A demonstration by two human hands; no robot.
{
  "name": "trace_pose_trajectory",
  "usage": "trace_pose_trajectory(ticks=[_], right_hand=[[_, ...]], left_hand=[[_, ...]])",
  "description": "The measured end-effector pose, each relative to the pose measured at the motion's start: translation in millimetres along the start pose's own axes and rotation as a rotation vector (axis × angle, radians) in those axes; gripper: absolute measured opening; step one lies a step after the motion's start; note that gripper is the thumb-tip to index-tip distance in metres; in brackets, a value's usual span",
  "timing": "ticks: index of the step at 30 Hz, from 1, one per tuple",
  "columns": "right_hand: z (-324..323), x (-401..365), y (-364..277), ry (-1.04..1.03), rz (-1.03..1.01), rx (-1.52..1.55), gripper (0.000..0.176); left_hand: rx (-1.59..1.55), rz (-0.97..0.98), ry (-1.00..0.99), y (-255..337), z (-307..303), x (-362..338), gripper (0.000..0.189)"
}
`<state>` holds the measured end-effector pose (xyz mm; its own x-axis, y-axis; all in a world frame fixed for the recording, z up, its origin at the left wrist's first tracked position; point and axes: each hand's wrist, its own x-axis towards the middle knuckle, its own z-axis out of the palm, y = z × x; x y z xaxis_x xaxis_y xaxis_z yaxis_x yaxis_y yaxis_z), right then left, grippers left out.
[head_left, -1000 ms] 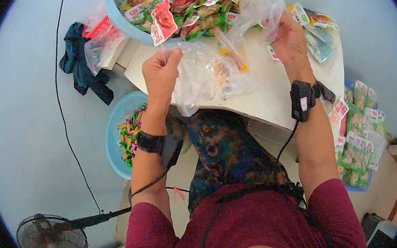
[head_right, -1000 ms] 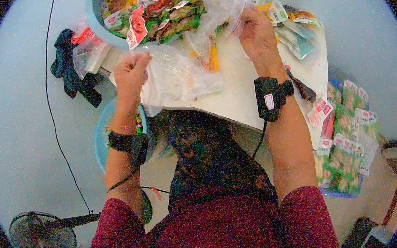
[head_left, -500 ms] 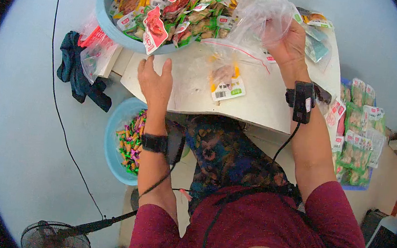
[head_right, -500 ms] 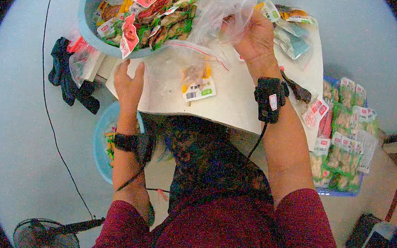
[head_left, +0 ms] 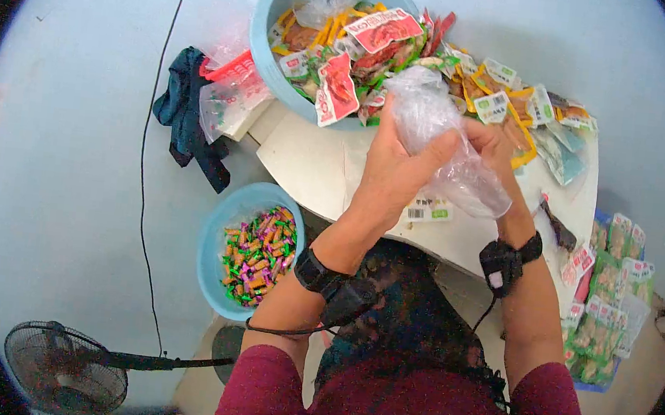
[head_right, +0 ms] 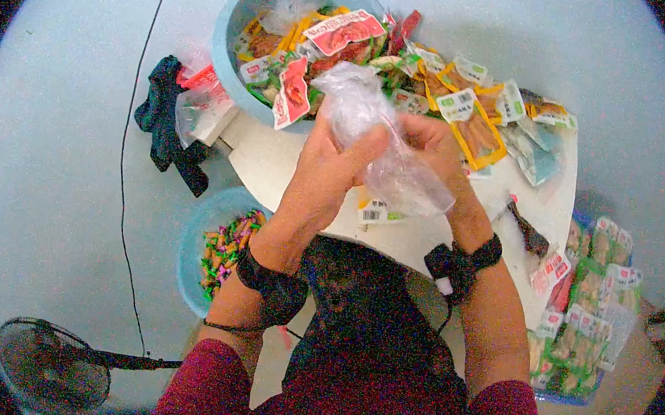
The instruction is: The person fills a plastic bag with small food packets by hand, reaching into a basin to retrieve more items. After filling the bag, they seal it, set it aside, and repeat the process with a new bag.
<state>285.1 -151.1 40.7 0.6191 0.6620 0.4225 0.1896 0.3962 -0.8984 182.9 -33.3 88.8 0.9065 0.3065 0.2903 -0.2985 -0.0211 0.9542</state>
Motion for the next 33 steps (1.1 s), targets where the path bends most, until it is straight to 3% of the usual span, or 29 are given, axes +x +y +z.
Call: trace_pose_trajectory(ticks=[1,4,7,10,12,17,20,23,29,32,33], right_hand=[[-0.3,2.6,5.3,-0.061,0.026,0.012,0.026],[-0.4,7.9,13.0,-0.093,-0.21,-0.076,0.028],[13.1,5.3,8.5,0.107,-0.02,0.202,0.028],[1.7,10.1,16.3,0.196,0.04,0.285,0.029],[0.4,11.3,30.9,0.187,0.022,0.077,0.028],[21.5,6.7,38.5,0.144,-0.12,-0.339,0.03],[25.9,4.8,38.6,0.055,-0.095,-0.4,0.026],[24.9,5.0,35.3,0.034,-0.046,-0.377,0.026],[30.9,2.9,42.5,0.092,-0.035,-0.263,0.026],[30.5,1.5,44.0,-0.014,0.02,-0.291,0.024],[31.5,1.2,44.5,0.0,0.007,-0.28,0.025]], left_hand=[[0.014,0.044,0.035,2.7,2.1,1.7,0.054],[0.207,0.075,-0.004,-2.0,-4.1,6.8,0.04],[0.134,0.027,0.05,3.2,-15.7,23.8,0.028],[0.207,0.088,0.257,26.3,-38.5,58.9,0.022],[0.343,0.316,0.307,33.9,-68.9,97.2,0.023],[1.388,0.679,0.548,70.5,-114.4,170.4,0.025],[1.589,0.875,0.487,68.2,-130.0,206.2,0.017],[1.676,0.683,0.432,56.7,-140.6,233.1,0.015],[1.746,0.21,0.446,33.0,-138.9,252.5,0.059],[1.81,0.036,0.374,28.3,-144.9,263.8,0.078],[1.798,0.022,0.403,27.2,-142.9,265.0,0.076]])
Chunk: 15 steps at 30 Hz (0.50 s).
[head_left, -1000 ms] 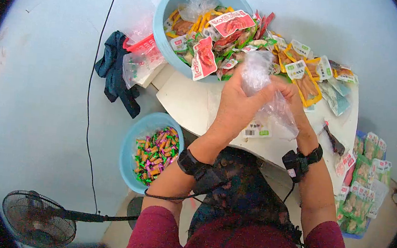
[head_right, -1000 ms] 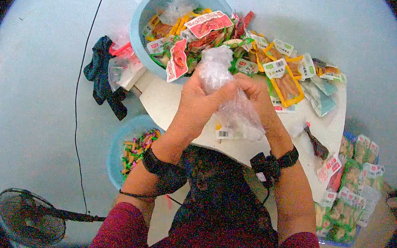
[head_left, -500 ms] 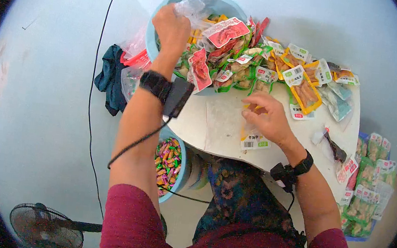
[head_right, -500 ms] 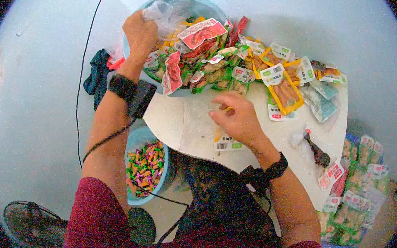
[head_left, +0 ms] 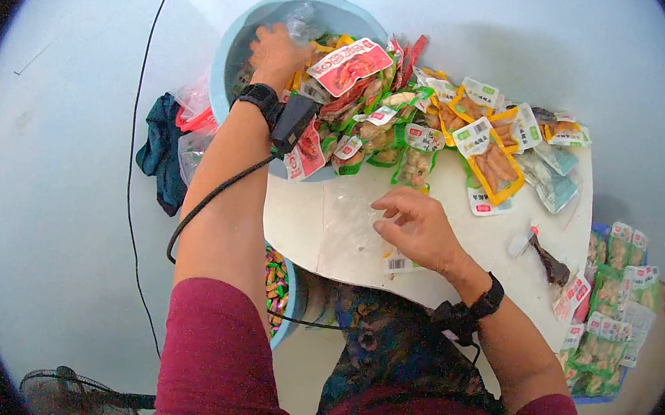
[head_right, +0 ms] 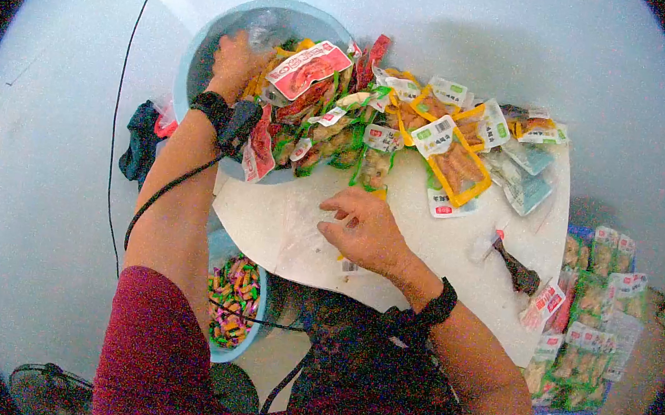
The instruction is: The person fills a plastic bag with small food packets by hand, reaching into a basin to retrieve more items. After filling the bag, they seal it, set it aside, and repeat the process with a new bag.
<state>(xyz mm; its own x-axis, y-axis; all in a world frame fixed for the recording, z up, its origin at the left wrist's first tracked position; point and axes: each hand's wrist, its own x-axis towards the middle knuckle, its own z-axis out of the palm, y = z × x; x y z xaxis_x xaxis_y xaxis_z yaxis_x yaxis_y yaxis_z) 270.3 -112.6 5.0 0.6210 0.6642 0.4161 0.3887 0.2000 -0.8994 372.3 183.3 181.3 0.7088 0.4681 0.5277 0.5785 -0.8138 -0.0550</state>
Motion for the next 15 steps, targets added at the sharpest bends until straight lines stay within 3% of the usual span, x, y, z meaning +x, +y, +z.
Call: trace_pose_trajectory(ticks=[8,11,14,15], right_hand=[[1.7,1.4,2.2,0.028,0.013,0.067,0.026],[1.0,1.9,-0.3,0.018,0.032,0.051,0.026],[-1.9,2.1,-2.8,-0.026,0.039,0.012,0.023],[-1.8,2.5,-2.0,-0.012,0.035,0.025,0.024]], left_hand=[[-0.102,-0.145,-0.134,-4.6,17.2,24.7,0.068],[-0.011,-0.086,-0.245,-10.2,17.1,30.8,0.06],[0.237,-0.057,0.055,-1.2,17.5,19.7,0.052],[0.176,-0.061,-0.027,-3.0,17.7,23.5,0.052]])
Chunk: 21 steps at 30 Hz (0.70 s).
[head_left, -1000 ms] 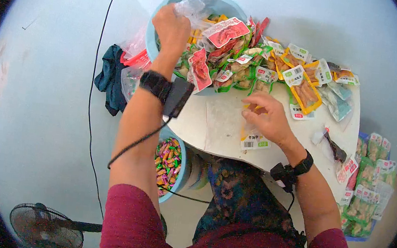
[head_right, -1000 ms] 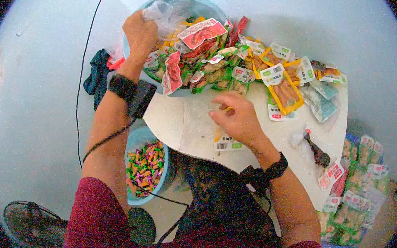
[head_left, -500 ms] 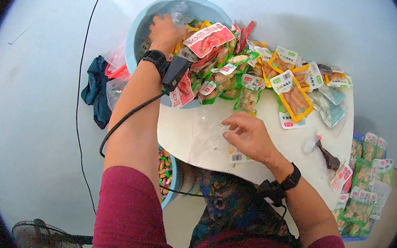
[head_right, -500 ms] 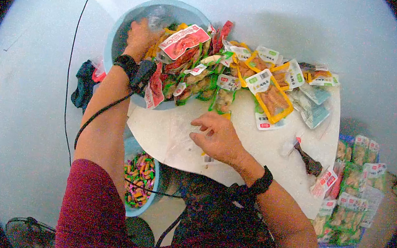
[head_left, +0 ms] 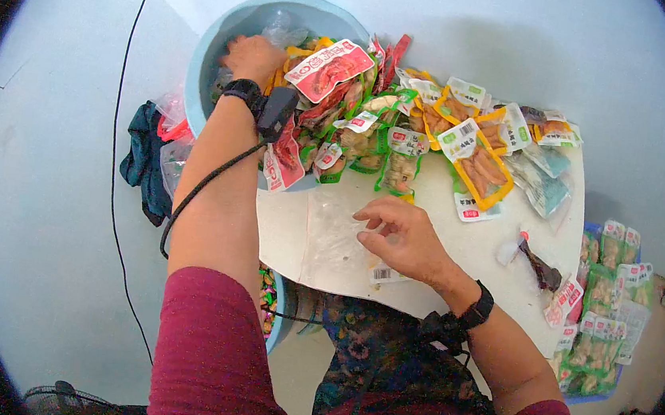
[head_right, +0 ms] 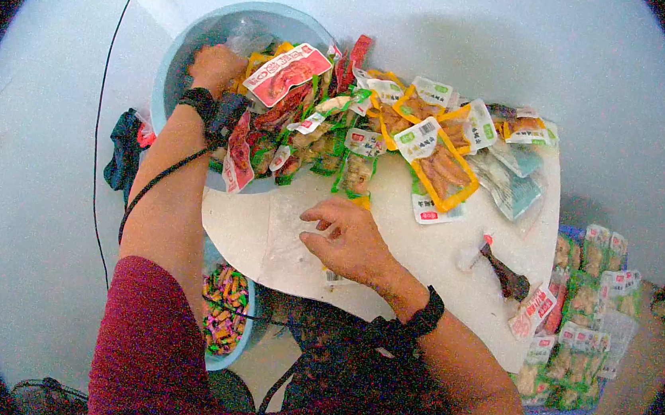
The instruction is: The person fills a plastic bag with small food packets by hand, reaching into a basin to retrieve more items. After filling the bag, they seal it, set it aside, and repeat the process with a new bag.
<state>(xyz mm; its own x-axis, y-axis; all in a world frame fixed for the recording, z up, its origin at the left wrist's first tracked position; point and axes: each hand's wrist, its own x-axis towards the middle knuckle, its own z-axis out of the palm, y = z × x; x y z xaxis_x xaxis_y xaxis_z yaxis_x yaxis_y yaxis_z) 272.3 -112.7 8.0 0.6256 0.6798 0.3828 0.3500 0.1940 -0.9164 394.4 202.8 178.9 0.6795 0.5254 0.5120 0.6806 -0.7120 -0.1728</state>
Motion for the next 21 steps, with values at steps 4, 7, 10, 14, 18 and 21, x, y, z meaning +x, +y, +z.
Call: trace_pose_trajectory(ticks=[4,7,10,14,18,21], right_hand=[[2.2,-0.3,2.4,0.044,-0.006,0.038,0.026],[2.6,0.8,3.7,0.055,-0.002,0.015,0.026],[4.7,0.3,3.8,0.014,0.027,-0.024,0.023],[7.5,0.5,1.6,-0.021,0.054,-0.022,0.023],[8.7,1.3,1.8,-0.04,0.059,-0.019,0.022],[10.8,0.1,0.5,-0.041,0.053,-0.007,0.022]], left_hand=[[-0.297,0.054,-0.23,-30.0,12.3,22.2,0.053],[-0.433,0.05,-0.302,-37.2,16.2,28.2,0.056],[-0.397,0.024,-0.299,-36.5,17.1,28.4,0.057],[-0.385,0.011,-0.287,-35.0,22.1,33.4,0.057],[-0.798,-0.03,-0.446,-41.1,58.5,48.2,0.054],[-0.675,0.05,-0.366,-39.2,62.4,45.9,0.045]])
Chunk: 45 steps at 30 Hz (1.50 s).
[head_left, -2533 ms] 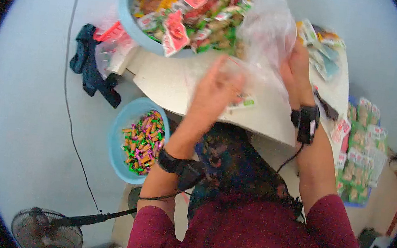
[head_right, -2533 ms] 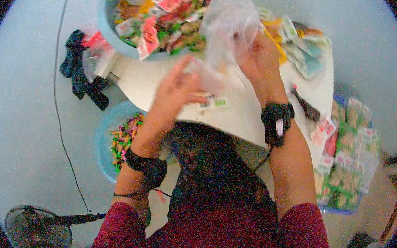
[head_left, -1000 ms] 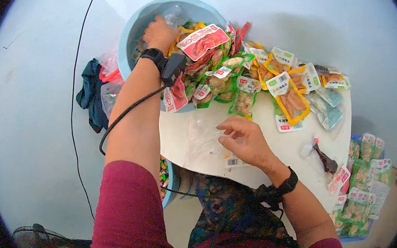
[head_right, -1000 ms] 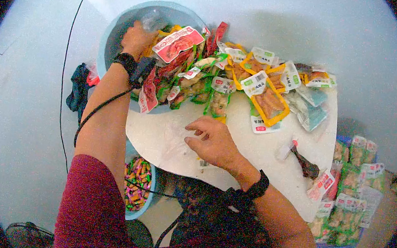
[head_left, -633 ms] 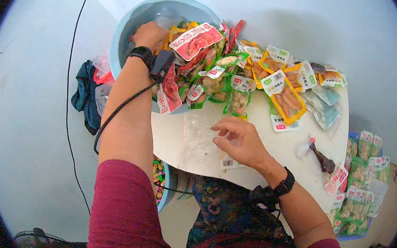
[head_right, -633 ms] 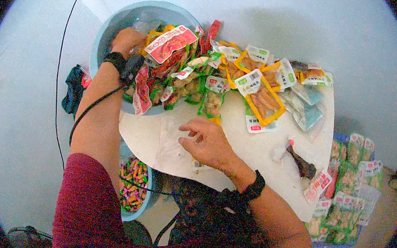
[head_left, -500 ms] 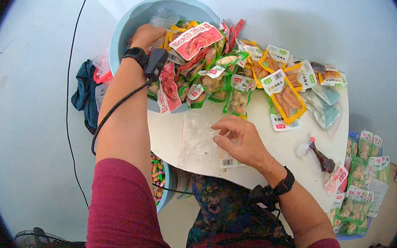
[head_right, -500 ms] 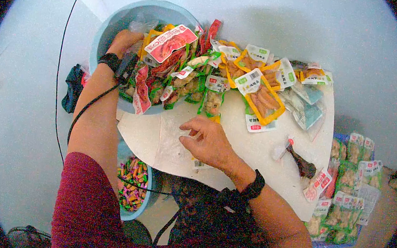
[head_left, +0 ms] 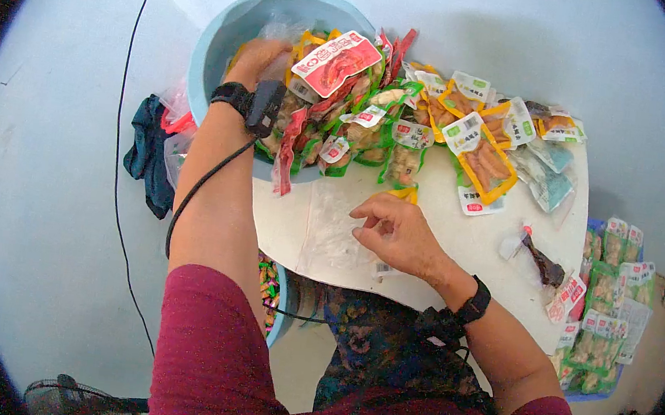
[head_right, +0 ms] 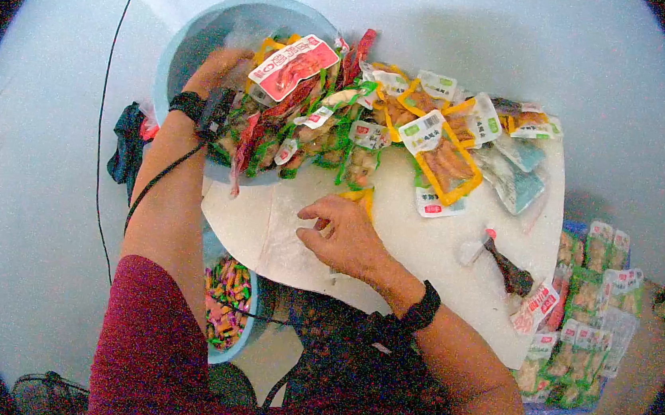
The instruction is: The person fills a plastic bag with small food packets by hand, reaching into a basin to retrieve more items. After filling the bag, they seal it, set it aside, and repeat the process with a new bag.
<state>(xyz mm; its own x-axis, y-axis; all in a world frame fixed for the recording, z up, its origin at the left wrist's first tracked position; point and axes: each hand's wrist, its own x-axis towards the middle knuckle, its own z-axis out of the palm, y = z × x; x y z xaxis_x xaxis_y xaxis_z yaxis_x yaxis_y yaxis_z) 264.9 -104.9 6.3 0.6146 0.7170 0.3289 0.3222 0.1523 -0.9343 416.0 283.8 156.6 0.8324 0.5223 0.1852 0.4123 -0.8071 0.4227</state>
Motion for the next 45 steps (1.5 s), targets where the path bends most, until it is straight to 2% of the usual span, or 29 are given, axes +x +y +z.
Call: trace_pose_trajectory(ticks=[5,6,9,12,15,20,27,29,36,39,42,45], right_hand=[[6.7,1.4,0.0,-0.001,-0.035,0.002,0.021],[8.1,2.0,-0.6,0.003,-0.029,0.016,0.022],[10.7,1.5,-1.6,0.006,-0.012,0.031,0.024],[10.4,2.8,-1.1,-0.02,-0.014,0.004,0.024],[10.8,1.9,-0.3,-0.041,-0.01,-0.025,0.024],[15.0,3.1,-2.7,-0.053,0.027,-0.064,0.025],[15.1,2.7,9.7,-0.082,0.049,-0.088,0.023],[15.4,3.1,15.2,-0.072,0.031,-0.061,0.025],[12.2,3.8,10.6,-0.014,0.073,-0.057,0.029],[10.6,3.5,15.3,-0.024,0.063,-0.073,0.03],[10.4,3.6,17.4,-0.015,0.06,-0.072,0.031],[10.6,4.7,17.9,-0.004,0.09,-0.049,0.031]], left_hand=[[0.87,0.42,0.01,46.2,-1.6,-46.4,0.036],[0.6,0.304,0.076,31.1,20.0,-14.9,0.04],[0.392,0.12,0.149,61.4,27.0,-38.3,0.044],[0.272,0.055,0.239,89.4,33.7,-73.6,0.046],[0.191,0.016,0.26,91.8,41.5,-76.6,0.046],[0.142,0.072,0.287,102.6,44.8,-99.5,0.042],[0.12,0.195,0.442,102.9,69.1,-102.3,0.043],[0.1,0.165,0.385,104.8,65.5,-103.9,0.04],[0.152,0.269,0.432,98.1,33.6,-100.1,0.042],[0.165,0.252,0.525,97.1,5.4,-102.0,0.041],[0.237,0.249,0.526,98.3,-18.2,-117.6,0.034],[0.318,0.452,0.672,87.0,-27.7,-114.2,0.039]])
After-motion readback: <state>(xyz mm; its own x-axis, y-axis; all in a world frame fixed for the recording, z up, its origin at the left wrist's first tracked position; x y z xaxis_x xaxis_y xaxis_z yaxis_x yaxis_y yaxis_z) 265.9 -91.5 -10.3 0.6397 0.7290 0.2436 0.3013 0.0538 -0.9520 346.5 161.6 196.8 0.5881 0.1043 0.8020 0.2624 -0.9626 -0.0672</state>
